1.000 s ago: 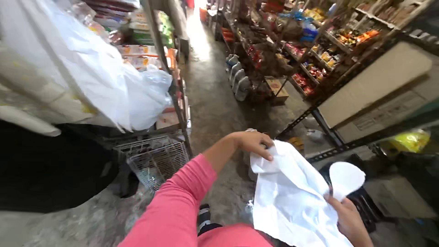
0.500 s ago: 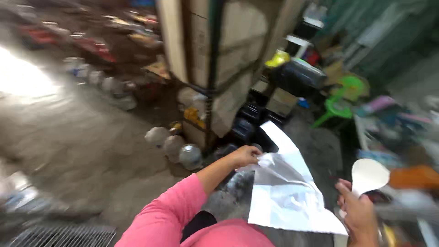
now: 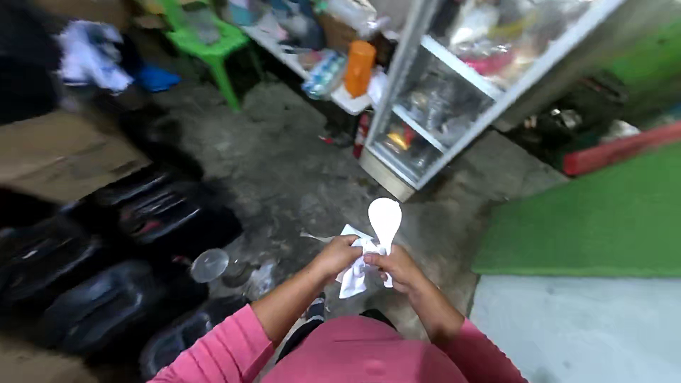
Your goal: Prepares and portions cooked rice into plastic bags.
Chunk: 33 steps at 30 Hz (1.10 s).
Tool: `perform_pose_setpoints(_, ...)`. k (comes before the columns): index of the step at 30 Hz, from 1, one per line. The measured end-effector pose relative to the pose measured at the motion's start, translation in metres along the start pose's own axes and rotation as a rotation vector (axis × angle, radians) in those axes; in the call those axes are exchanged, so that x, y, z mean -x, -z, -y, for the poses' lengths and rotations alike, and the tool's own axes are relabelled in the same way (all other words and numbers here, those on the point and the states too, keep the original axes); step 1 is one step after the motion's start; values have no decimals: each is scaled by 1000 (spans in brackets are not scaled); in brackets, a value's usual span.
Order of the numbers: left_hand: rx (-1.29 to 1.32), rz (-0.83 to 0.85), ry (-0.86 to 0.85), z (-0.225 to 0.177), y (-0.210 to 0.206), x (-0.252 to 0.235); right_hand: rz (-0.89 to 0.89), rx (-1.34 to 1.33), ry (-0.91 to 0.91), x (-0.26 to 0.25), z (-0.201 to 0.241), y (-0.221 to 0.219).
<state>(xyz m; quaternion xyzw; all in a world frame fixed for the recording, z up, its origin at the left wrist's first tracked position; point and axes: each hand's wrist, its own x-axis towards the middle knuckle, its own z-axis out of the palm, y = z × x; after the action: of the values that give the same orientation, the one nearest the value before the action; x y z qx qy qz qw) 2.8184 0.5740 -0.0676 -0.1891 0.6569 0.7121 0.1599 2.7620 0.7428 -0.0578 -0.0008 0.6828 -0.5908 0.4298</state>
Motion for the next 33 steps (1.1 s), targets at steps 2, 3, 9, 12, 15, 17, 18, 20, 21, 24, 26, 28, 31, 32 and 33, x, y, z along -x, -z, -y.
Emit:
perform_pose_setpoints(2,-71,143,32,-25,-22,-38,-139,-175,3,6,5,35)
perform_pose_setpoints(3,-123,213,39,-38,-35,-57,-209,-274,25,10,7,53)
perform_pose_setpoints(9,-423,486,-45,-80,-138,-183,-427,-660,305,32,-7,203)
perform_pose_setpoints(12,-484,555,-89,-102,-203,-232,-467,-771,385,38,-8,276)
perform_pose_setpoints(15,-453,511,-86,-127,-259,-278,-591,-629,325,40,8,346)
perform_pose_setpoints(17,-441,389,-84,-154,-284,-314,-740,-476,268,38,30,398)
perform_pose_setpoints(18,-410,314,-76,-167,-291,-333,-823,-436,261,36,37,428)
perform_pose_setpoints(20,-342,167,-62,-184,-294,-381,-994,-464,317,30,48,492)
perform_pose_setpoints(21,-321,101,-48,-189,-292,-406,-1057,-511,371,25,53,525)
perform_pose_setpoints(24,-425,100,-39,-199,-294,-472,-1123,-642,481,-5,78,604)
perform_pose_setpoints(26,-572,309,-87,-211,-305,-509,-1080,-645,491,-31,98,643)
perform_pose_setpoints(28,-714,451,-170,-237,-328,-540,-1028,-600,473,-61,116,681)
perform_pose_setpoints(31,-776,419,-390,-300,-396,-589,-959,-540,417,-95,156,729)
perform_pose_setpoints(32,-777,428,-483,-319,-427,-610,-922,-518,421,-102,171,745)
perform_pose_setpoints(33,-797,471,-571,-337,-461,-635,-889,-491,429,-110,187,762)
